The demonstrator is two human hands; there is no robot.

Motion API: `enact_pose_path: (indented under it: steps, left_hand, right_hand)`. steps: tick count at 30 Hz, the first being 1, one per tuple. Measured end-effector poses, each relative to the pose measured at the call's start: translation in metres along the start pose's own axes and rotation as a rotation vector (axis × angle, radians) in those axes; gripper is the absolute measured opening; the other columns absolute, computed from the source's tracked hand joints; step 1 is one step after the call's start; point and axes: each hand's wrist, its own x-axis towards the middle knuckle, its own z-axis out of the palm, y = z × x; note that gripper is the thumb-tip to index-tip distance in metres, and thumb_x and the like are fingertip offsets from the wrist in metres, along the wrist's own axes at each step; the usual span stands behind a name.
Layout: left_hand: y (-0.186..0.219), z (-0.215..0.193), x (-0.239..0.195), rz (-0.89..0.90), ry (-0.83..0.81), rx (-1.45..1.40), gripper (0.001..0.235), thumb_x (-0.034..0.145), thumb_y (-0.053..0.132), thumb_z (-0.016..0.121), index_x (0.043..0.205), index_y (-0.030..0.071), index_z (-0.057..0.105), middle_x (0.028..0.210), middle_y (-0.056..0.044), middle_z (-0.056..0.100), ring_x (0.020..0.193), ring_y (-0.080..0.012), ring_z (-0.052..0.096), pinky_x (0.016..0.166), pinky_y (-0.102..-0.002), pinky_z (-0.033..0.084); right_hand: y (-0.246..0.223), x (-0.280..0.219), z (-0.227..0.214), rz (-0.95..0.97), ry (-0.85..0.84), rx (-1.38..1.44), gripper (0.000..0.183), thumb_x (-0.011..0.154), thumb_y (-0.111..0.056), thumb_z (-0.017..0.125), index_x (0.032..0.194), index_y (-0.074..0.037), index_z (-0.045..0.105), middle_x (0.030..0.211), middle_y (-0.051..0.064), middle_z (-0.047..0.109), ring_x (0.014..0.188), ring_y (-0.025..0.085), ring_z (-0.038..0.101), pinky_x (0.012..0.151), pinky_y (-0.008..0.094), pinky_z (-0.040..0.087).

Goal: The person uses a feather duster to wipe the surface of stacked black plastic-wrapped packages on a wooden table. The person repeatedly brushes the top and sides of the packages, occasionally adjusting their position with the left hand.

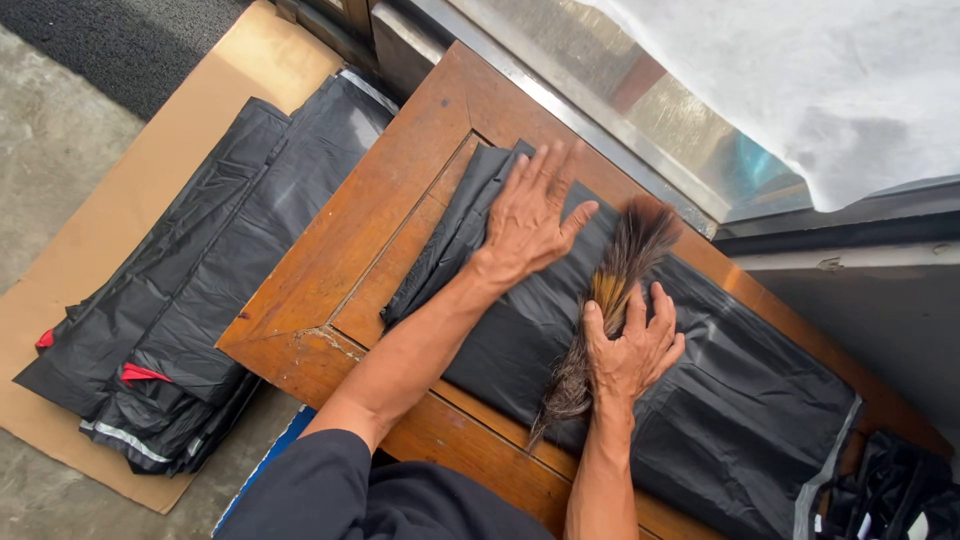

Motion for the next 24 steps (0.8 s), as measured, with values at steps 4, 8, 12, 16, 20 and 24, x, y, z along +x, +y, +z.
enact_pose_path:
  steps: [4,8,12,16,20,24]
  left_hand:
    - [-0.045,-0.065,0.032,-0.133,-0.589,0.394,0.073,0.096,0.061,0.004,0.149,0.011,0.003,0.158,-0.01,0.009,0.147,-0.0233,0.018,0.117,-0.052,0.007]
    - [-0.072,-0.058,0.016,0.026,-0.284,0.131,0.061,0.106,0.053,0.028,0.152,0.017,0.011,0.156,-0.008,0.033,0.147,-0.0234,0.029,0.121,-0.05,0.009]
    - [-0.063,-0.063,0.025,-0.041,-0.351,0.313,0.062,0.11,0.049,0.02,0.151,0.011,-0.007,0.164,-0.005,0.007,0.157,-0.0203,0.014,0.123,-0.053,-0.009]
    - [0.061,-0.129,-0.007,0.049,-0.504,0.438,0.069,0.108,0.067,0.039,0.148,0.015,0.016,0.158,-0.005,0.013,0.148,-0.0228,0.008,0.121,-0.048,-0.001]
    - [0.105,-0.101,-0.095,0.186,-0.273,-0.412,0.064,0.107,0.058,0.022,0.153,0.015,0.017,0.163,-0.008,0.013,0.155,-0.023,0.009,0.131,-0.047,0.007]
    - [0.095,-0.073,-0.135,0.122,-0.213,-0.635,0.068,0.103,0.048,0.036,0.155,0.011,0.013,0.162,-0.02,0.014,0.155,-0.0365,0.017,0.13,-0.052,0.019]
  right_hand:
    - [-0.016,0.005,-0.015,0.011,-0.031,0.087,0.058,0.078,-0.047,0.063,0.126,-0.013,0.062,0.14,0.009,0.044,0.131,0.029,0.04,0.103,0.062,0.02]
    - [-0.02,0.001,-0.02,-0.01,0.008,0.047,0.057,0.076,-0.042,0.066,0.124,-0.011,0.063,0.137,0.01,0.048,0.127,0.028,0.044,0.102,0.057,0.024]
    - [-0.021,0.005,-0.02,0.008,-0.019,0.066,0.059,0.08,-0.047,0.062,0.127,-0.012,0.061,0.138,0.011,0.046,0.129,0.029,0.04,0.103,0.057,0.022]
    - [-0.025,0.003,-0.024,-0.014,-0.004,0.04,0.057,0.08,-0.043,0.066,0.124,-0.008,0.062,0.137,0.012,0.047,0.128,0.03,0.042,0.103,0.055,0.022]
    - [-0.039,0.003,-0.034,-0.151,0.172,-0.217,0.056,0.098,-0.053,0.061,0.127,-0.005,0.061,0.127,0.007,0.054,0.116,0.024,0.053,0.096,0.04,0.033]
    - [-0.034,0.003,-0.04,-0.192,0.047,0.015,0.079,0.072,-0.051,0.079,0.128,0.0,0.057,0.132,0.018,0.046,0.119,0.036,0.048,0.095,0.053,0.03]
